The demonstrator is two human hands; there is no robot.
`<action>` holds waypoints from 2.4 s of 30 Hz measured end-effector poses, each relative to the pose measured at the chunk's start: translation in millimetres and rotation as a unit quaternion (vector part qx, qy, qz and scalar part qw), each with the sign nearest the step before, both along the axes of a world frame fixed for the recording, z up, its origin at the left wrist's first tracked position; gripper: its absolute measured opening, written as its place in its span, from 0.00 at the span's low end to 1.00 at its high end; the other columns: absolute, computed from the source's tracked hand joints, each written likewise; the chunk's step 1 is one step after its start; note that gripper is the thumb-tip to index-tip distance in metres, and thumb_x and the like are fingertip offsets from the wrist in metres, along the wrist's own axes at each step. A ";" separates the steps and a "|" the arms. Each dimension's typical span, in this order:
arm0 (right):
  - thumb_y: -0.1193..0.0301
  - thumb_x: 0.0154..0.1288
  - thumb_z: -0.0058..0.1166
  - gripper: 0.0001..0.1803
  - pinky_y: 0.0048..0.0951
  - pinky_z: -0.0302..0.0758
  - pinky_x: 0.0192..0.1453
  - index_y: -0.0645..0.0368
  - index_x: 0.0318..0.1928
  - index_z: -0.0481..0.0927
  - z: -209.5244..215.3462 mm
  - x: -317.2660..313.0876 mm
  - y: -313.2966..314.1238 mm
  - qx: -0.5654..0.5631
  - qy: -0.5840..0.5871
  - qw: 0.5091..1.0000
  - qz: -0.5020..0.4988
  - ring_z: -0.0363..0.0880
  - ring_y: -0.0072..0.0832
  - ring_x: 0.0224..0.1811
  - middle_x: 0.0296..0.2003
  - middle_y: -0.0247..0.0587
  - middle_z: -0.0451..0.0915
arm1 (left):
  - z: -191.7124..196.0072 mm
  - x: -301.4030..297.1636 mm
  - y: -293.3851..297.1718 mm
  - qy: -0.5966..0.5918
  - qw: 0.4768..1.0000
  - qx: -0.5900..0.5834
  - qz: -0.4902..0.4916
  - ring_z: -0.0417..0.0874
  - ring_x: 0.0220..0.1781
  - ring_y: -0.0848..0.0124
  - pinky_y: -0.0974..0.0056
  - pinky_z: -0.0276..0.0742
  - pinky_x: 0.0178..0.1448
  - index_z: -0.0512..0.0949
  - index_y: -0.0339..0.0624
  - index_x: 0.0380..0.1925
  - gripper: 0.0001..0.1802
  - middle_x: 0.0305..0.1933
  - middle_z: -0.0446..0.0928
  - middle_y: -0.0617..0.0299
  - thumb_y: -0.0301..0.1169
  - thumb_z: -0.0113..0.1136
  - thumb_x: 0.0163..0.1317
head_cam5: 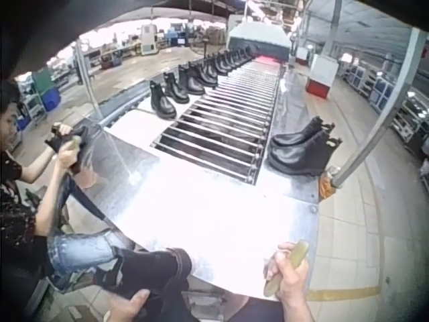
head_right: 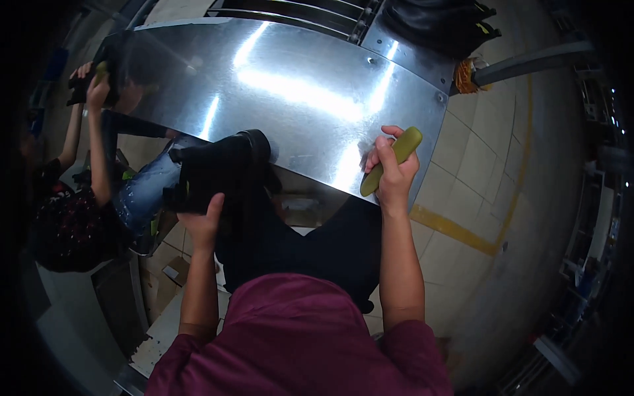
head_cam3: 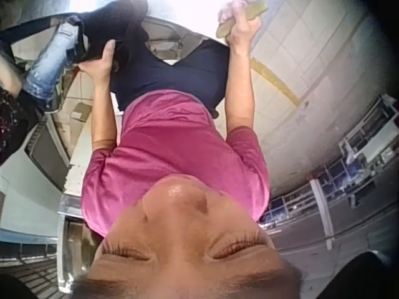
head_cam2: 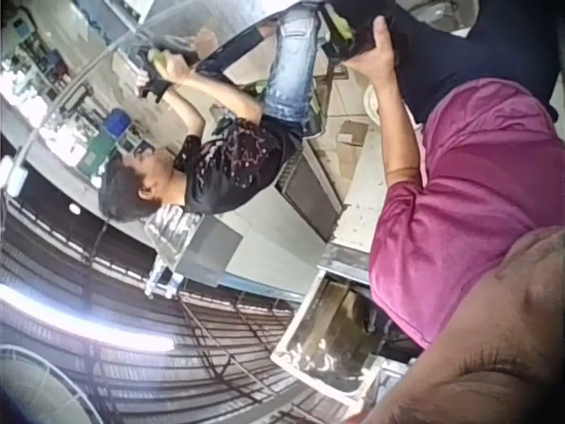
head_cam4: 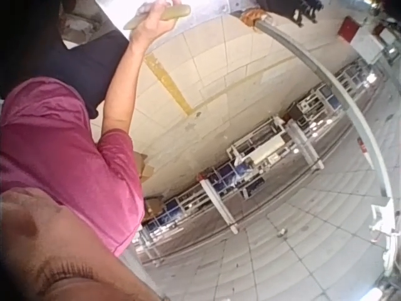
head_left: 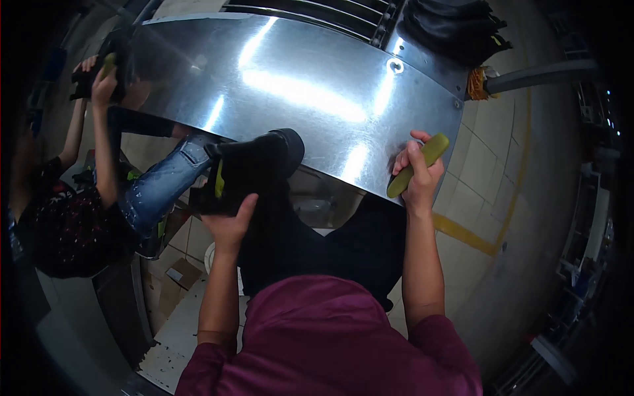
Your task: The worker is cleaning the edges of the shoe and its sole using a small green tool.
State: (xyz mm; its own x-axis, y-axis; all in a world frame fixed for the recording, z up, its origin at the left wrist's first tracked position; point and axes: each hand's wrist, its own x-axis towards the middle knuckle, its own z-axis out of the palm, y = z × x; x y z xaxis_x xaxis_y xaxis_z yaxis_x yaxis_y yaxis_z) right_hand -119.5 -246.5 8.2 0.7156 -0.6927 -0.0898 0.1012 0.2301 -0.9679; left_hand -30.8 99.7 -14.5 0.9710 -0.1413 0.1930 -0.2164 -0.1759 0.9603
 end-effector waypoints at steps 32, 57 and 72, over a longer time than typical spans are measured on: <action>0.62 0.77 0.52 0.13 0.26 0.60 0.15 0.57 0.38 0.75 16.1 157.9 70.7 0.367 -0.039 0.913 0.171 0.60 0.20 0.12 0.15 0.27 0.62 | -8.7 27.4 -22.8 -0.208 0.940 0.124 -0.239 0.74 0.71 0.38 0.41 0.70 0.74 0.65 0.38 0.69 0.42 0.73 0.67 0.35 0.40 0.74 0.60; 0.53 0.78 0.55 0.20 0.28 0.65 0.18 0.56 0.35 0.74 21.9 166.4 76.1 0.243 -0.178 0.930 0.212 0.63 0.22 0.14 0.16 0.28 0.61 | 22.4 24.7 -26.3 0.044 0.976 0.077 -0.197 0.76 0.71 0.50 0.54 0.72 0.73 0.67 0.31 0.69 0.45 0.71 0.72 0.38 0.34 0.76 0.53; 0.57 0.74 0.62 0.23 0.33 0.70 0.32 0.58 0.26 0.74 23.0 233.4 69.9 0.130 -0.228 0.957 0.122 0.68 0.28 0.20 0.17 0.33 0.66 | 51.6 78.5 -117.2 0.315 0.882 -0.337 0.099 0.89 0.43 0.65 0.61 0.87 0.50 0.79 0.34 0.52 0.18 0.47 0.85 0.56 0.29 0.69 0.64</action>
